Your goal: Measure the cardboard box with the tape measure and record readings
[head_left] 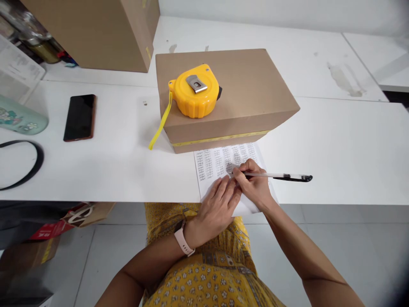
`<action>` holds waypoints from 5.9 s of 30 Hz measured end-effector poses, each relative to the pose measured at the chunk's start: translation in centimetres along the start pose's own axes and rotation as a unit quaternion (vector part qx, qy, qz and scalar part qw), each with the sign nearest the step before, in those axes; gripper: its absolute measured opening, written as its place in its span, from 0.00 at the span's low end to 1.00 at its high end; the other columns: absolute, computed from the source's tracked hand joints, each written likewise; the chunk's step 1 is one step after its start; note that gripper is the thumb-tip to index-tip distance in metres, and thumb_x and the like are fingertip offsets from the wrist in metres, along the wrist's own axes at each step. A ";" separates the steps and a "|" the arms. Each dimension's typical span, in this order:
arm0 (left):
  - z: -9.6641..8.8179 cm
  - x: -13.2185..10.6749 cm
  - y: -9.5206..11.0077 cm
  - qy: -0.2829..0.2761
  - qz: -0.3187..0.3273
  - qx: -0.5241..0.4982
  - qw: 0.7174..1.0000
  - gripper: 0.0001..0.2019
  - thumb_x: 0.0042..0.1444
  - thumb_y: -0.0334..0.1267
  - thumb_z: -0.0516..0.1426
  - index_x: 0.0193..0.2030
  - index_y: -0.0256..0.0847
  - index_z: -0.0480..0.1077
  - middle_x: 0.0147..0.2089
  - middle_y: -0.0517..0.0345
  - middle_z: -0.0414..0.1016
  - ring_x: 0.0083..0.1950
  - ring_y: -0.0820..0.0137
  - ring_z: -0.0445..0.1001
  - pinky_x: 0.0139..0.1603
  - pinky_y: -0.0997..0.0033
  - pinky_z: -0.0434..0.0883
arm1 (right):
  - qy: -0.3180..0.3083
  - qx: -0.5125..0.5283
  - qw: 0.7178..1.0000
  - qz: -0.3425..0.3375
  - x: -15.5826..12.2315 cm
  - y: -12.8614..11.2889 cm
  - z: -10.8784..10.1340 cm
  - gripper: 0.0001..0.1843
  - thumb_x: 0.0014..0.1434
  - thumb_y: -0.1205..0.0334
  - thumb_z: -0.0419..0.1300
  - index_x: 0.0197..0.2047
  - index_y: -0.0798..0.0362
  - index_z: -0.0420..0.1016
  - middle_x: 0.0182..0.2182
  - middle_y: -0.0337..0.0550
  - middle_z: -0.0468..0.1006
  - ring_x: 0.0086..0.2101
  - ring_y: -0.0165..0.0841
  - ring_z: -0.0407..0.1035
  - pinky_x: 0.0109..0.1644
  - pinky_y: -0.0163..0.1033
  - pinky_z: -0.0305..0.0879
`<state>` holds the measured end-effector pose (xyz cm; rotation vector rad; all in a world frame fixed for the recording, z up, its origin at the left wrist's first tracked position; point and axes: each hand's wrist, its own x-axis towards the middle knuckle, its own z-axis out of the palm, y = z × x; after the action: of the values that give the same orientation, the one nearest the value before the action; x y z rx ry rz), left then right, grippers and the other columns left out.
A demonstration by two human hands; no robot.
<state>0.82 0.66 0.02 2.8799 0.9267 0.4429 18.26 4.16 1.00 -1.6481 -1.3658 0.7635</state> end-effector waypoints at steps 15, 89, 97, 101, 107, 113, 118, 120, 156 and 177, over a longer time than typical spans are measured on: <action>-0.2 0.2 0.0 0.010 0.005 0.015 1.000 0.31 0.62 0.38 0.58 0.69 0.25 0.61 0.71 0.33 0.68 0.73 0.45 0.65 0.74 0.45 0.62 | -0.018 -0.003 1.000 -0.009 0.1 -0.3 -0.1 0.15 0.61 0.58 0.62 0.26 0.48 0.61 0.18 0.30 0.63 0.21 0.27 0.56 0.26 0.36 0.55; -0.2 0.0 0.0 -0.018 0.002 0.011 1.000 0.31 0.68 0.42 0.57 0.72 0.25 0.58 0.73 0.33 0.64 0.76 0.44 0.60 0.76 0.44 0.60 | 0.014 0.020 1.000 0.012 0.3 -0.1 0.0 0.14 0.58 0.59 0.63 0.27 0.47 0.62 0.19 0.31 0.64 0.22 0.28 0.58 0.27 0.36 0.57; -0.4 0.1 0.0 -0.039 0.000 -0.003 0.999 0.33 0.68 0.43 0.58 0.73 0.25 0.57 0.74 0.32 0.62 0.77 0.44 0.58 0.77 0.42 0.58 | 0.026 0.029 0.999 0.013 0.3 -0.1 0.0 0.14 0.58 0.59 0.63 0.27 0.47 0.62 0.19 0.31 0.65 0.22 0.28 0.59 0.27 0.36 0.58; -0.3 0.1 0.0 -0.025 0.002 0.007 1.000 0.32 0.68 0.43 0.57 0.72 0.25 0.59 0.73 0.33 0.64 0.76 0.44 0.59 0.77 0.43 0.58 | 0.028 0.024 0.999 0.012 0.3 -0.2 -0.1 0.14 0.58 0.58 0.63 0.27 0.47 0.62 0.19 0.32 0.65 0.22 0.29 0.59 0.27 0.37 0.58; -0.1 -0.1 0.0 -0.020 0.002 0.011 1.000 0.32 0.68 0.42 0.56 0.73 0.25 0.57 0.74 0.32 0.63 0.76 0.45 0.59 0.77 0.43 0.58 | 0.020 0.024 0.999 0.016 0.3 -0.1 0.1 0.14 0.58 0.60 0.63 0.27 0.47 0.62 0.19 0.31 0.64 0.22 0.29 0.58 0.27 0.37 0.58; 0.0 0.0 0.0 -0.016 0.000 -0.001 1.000 0.32 0.67 0.40 0.56 0.73 0.26 0.56 0.75 0.32 0.61 0.77 0.45 0.58 0.76 0.44 0.59 | 0.028 0.073 0.997 0.021 0.5 -0.2 -0.7 0.14 0.60 0.58 0.65 0.28 0.48 0.64 0.23 0.33 0.66 0.24 0.29 0.60 0.29 0.37 0.59; 0.0 0.0 -0.1 -0.015 -0.009 -0.017 1.000 0.33 0.65 0.39 0.59 0.72 0.27 0.55 0.77 0.27 0.56 0.78 0.44 0.56 0.75 0.43 0.60 | -0.052 0.151 0.987 0.033 0.9 -0.1 -2.0 0.16 0.57 0.48 0.70 0.40 0.47 0.72 0.30 0.37 0.75 0.29 0.32 0.69 0.33 0.39 0.66; 0.1 0.0 -0.1 -0.008 -0.008 -0.012 1.000 0.34 0.64 0.39 0.59 0.72 0.27 0.55 0.76 0.26 0.56 0.78 0.44 0.56 0.75 0.43 0.60 | -0.056 0.146 0.987 0.026 0.9 0.0 -1.9 0.17 0.59 0.47 0.69 0.38 0.47 0.70 0.28 0.36 0.74 0.28 0.31 0.67 0.32 0.39 0.65; 0.6 0.0 0.0 0.005 -0.006 0.004 1.000 0.35 0.65 0.44 0.59 0.72 0.26 0.56 0.76 0.26 0.57 0.77 0.43 0.57 0.77 0.45 0.57 | -0.048 0.015 0.997 -0.056 1.4 -0.2 -0.8 0.11 0.62 0.58 0.59 0.30 0.46 0.61 0.18 0.29 0.59 0.19 0.27 0.54 0.23 0.36 0.51; 0.2 0.1 -0.2 -0.020 -0.007 -0.011 1.000 0.41 0.60 0.46 0.66 0.73 0.28 0.56 0.77 0.28 0.55 0.78 0.43 0.56 0.77 0.44 0.59 | 0.169 -0.061 0.982 -0.056 2.2 2.1 -3.9 0.10 0.69 0.50 0.57 0.42 0.47 0.68 0.30 0.37 0.71 0.27 0.31 0.64 0.32 0.40 0.62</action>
<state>0.82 0.85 -0.19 2.8511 0.9285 0.3913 23.07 5.36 1.03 -1.6889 -1.2656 0.3199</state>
